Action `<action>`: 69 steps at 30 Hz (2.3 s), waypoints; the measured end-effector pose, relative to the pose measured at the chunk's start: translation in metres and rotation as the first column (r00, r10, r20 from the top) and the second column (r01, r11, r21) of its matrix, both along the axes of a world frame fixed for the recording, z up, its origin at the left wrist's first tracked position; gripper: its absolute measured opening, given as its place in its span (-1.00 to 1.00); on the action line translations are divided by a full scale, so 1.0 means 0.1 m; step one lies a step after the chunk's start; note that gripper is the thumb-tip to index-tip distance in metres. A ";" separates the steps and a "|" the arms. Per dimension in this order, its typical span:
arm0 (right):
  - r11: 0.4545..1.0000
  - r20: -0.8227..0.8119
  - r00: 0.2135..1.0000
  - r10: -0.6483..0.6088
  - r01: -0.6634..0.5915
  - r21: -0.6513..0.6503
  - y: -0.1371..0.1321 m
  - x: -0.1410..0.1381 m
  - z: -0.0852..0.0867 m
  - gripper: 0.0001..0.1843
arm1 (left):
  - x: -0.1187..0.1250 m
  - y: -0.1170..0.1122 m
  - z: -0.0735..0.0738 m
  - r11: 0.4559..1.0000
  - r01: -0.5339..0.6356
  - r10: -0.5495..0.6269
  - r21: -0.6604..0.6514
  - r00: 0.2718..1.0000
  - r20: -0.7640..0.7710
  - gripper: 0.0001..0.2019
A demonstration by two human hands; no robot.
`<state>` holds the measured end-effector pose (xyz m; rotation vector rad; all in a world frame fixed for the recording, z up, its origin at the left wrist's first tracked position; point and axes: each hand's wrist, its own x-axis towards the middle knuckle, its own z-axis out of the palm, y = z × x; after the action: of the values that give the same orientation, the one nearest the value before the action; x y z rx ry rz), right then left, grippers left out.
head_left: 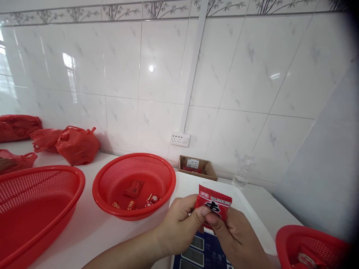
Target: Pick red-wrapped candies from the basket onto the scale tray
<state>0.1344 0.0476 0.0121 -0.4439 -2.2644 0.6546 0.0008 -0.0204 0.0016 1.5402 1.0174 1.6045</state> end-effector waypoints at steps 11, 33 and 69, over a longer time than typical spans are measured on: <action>1.000 -0.026 1.000 0.011 -0.010 0.014 -0.02 -0.04 0.02 -0.55 | 0.00 -0.01 -0.01 1.000 0.013 -0.012 -0.023 1.000 0.021 -0.52; 0.990 -0.153 0.986 -0.064 0.083 0.118 -0.03 -0.03 0.02 -0.56 | 0.00 -0.01 0.01 0.997 0.079 -0.080 0.017 0.997 0.023 -0.53; 0.988 -0.180 0.981 -0.079 0.053 -0.144 -0.05 -0.04 0.01 -0.49 | 0.01 -0.03 0.04 0.999 0.049 -0.048 0.009 0.998 -0.036 -0.50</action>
<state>0.1305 0.0422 0.0135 -0.5026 -2.0283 0.7890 0.0017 -0.0232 0.0057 1.5937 0.9848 1.5564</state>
